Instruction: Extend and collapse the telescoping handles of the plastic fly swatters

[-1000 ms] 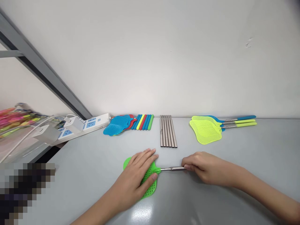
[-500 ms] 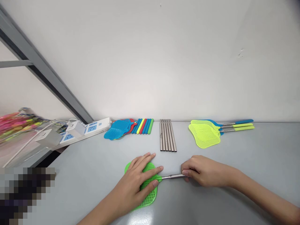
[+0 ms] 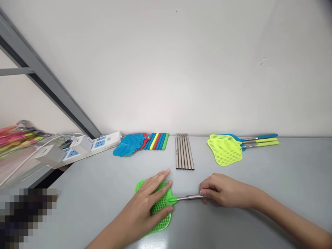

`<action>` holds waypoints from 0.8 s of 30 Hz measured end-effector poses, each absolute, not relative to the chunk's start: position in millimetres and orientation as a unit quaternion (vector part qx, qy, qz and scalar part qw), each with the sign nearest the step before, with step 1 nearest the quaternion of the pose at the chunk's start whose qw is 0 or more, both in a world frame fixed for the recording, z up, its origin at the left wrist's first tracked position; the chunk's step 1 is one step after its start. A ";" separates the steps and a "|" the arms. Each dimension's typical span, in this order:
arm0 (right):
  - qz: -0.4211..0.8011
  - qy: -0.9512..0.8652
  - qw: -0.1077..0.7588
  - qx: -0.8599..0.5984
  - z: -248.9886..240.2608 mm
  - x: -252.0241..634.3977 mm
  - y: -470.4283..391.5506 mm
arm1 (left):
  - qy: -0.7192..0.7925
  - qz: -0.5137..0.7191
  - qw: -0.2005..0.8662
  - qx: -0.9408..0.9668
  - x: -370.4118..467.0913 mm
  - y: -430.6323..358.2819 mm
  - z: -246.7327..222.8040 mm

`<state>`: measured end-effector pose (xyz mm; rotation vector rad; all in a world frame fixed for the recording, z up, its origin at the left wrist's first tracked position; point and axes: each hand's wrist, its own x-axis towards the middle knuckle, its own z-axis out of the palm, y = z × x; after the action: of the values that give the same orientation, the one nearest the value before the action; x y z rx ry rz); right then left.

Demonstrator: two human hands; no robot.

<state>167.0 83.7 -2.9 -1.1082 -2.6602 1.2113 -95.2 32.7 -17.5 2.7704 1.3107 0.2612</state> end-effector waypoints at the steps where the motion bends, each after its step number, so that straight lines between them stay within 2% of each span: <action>1: 0.390 -0.849 0.010 -0.355 -2.8 167.1 83.8 | 0.423 0.098 0.025 0.901 -95.8 32.7 -17.4; 7: 0.413 -0.838 0.020 -0.357 -3.7 168.3 85.9 | 0.415 0.178 0.013 0.892 -99.8 35.4 -16.7; 24: 0.474 -0.798 0.052 -0.369 -8.3 170.8 83.4 | 0.500 0.161 0.081 0.847 -99.0 36.7 -15.9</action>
<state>170.8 83.4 -8.3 -1.1212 -2.4267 1.4418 -99.0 36.7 -15.9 2.5325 1.4953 0.4808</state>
